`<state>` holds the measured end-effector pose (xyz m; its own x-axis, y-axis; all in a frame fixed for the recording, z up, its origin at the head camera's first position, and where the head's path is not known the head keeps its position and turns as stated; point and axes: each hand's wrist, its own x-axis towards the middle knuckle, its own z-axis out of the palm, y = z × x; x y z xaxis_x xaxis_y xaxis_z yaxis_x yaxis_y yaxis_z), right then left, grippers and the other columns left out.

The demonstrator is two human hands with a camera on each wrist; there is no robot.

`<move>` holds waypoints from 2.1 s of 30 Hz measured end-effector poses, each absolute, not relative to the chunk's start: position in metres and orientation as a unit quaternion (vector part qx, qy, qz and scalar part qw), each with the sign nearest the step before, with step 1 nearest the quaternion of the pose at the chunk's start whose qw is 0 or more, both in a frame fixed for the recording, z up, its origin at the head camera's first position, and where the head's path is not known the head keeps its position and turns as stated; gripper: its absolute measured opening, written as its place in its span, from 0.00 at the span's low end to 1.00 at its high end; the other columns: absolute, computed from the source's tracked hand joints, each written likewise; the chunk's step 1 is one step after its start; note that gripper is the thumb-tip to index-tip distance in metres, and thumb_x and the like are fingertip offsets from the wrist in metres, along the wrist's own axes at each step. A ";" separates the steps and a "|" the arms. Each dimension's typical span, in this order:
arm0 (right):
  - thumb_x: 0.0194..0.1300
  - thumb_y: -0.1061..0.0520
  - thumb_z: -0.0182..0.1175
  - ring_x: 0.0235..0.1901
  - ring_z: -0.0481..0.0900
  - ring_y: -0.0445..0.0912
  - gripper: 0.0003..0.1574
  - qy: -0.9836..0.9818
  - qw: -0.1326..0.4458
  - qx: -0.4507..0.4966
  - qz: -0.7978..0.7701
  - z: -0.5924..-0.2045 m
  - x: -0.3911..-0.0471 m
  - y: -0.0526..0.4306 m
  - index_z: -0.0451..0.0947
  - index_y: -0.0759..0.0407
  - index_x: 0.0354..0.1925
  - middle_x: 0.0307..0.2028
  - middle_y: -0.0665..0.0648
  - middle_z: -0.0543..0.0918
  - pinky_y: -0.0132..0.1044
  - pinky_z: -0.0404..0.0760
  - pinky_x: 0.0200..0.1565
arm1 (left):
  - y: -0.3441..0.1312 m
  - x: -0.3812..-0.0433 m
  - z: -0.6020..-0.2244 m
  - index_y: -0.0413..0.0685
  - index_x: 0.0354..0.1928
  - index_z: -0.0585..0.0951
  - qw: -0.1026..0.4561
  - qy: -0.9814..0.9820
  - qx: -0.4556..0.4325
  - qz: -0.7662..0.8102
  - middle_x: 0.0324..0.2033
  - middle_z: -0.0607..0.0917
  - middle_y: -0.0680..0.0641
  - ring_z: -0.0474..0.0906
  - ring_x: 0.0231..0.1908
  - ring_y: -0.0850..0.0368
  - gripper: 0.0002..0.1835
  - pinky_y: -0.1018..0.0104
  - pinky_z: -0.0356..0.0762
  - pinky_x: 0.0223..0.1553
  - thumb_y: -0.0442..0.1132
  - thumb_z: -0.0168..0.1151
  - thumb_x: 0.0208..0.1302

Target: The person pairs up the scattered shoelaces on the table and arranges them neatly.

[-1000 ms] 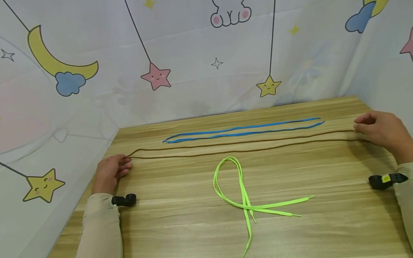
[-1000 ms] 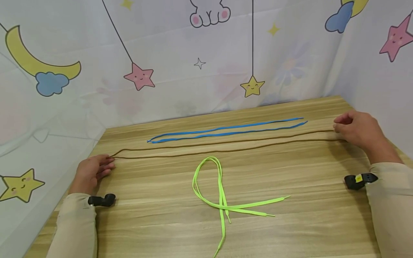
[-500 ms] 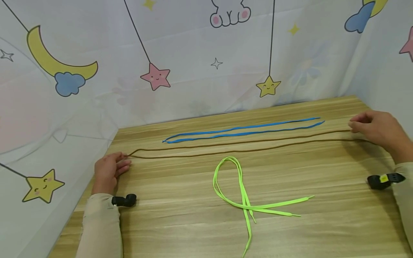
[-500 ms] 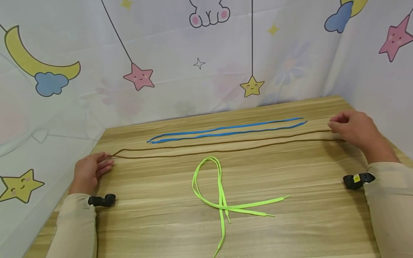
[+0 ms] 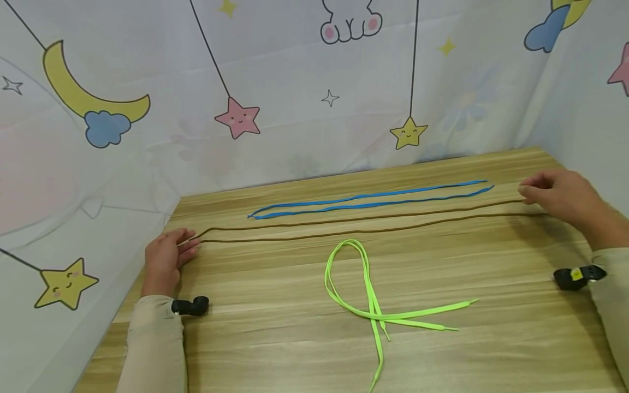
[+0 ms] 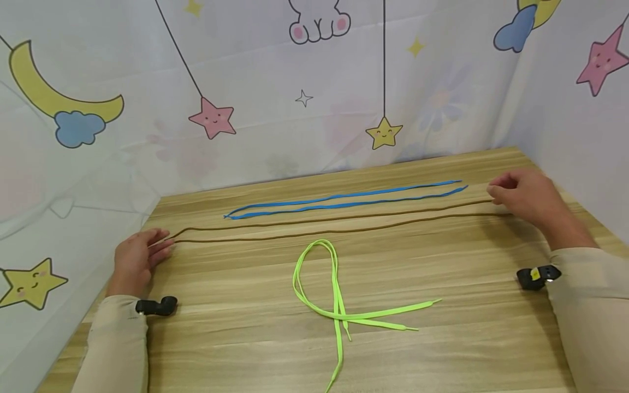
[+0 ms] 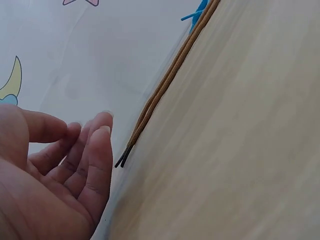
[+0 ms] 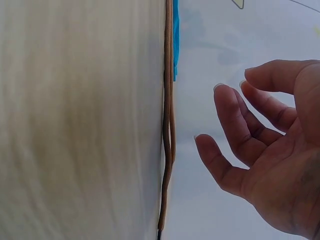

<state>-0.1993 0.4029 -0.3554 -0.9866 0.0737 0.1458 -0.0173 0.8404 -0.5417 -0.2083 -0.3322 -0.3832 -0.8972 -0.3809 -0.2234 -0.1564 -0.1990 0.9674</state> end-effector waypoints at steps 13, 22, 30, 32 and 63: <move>0.67 0.42 0.51 0.27 0.76 0.35 0.27 -0.951 0.082 0.034 0.296 -0.337 -0.197 0.375 0.74 0.65 0.48 0.37 0.65 0.80 0.34 0.73 0.27 | -0.323 -0.208 -0.373 0.45 0.49 0.74 0.073 -0.653 0.193 -0.729 0.36 0.82 0.49 0.82 0.38 0.56 0.15 0.68 0.79 0.36 0.46 0.55 0.67; 0.66 0.38 0.49 0.35 0.77 0.51 0.27 -0.950 0.043 0.062 0.303 -0.326 -0.190 0.335 0.75 0.58 0.45 0.36 0.58 0.80 0.40 0.74 0.31 | -0.293 -0.207 -0.364 0.44 0.50 0.74 0.028 -0.713 0.127 -0.689 0.35 0.82 0.48 0.81 0.35 0.58 0.15 0.68 0.79 0.35 0.45 0.52 0.69; 0.67 0.40 0.51 0.32 0.77 0.49 0.22 -0.942 0.030 0.107 0.317 -0.318 -0.186 0.285 0.75 0.55 0.41 0.34 0.55 0.79 0.39 0.76 0.31 | -0.258 -0.205 -0.355 0.43 0.52 0.74 -0.019 -0.790 0.061 -0.610 0.37 0.81 0.47 0.81 0.37 0.56 0.19 0.61 0.78 0.42 0.50 0.51 0.69; 0.67 0.41 0.51 0.31 0.76 0.48 0.20 -0.939 0.027 0.120 0.322 -0.319 -0.187 0.274 0.76 0.54 0.40 0.33 0.55 0.79 0.40 0.75 0.31 | -0.249 -0.203 -0.353 0.44 0.52 0.74 -0.027 -0.795 0.043 -0.605 0.39 0.81 0.45 0.81 0.38 0.54 0.20 0.57 0.77 0.44 0.51 0.51 0.69; 0.66 0.52 0.56 0.28 0.73 0.39 0.06 -0.916 -0.048 0.296 0.266 -0.339 -0.161 0.156 0.78 0.49 0.38 0.28 0.42 0.77 0.36 0.74 0.32 | -0.125 -0.163 -0.361 0.48 0.39 0.81 -0.122 -0.891 -0.214 -0.381 0.27 0.82 0.52 0.76 0.28 0.58 0.11 0.63 0.74 0.31 0.45 0.53 0.67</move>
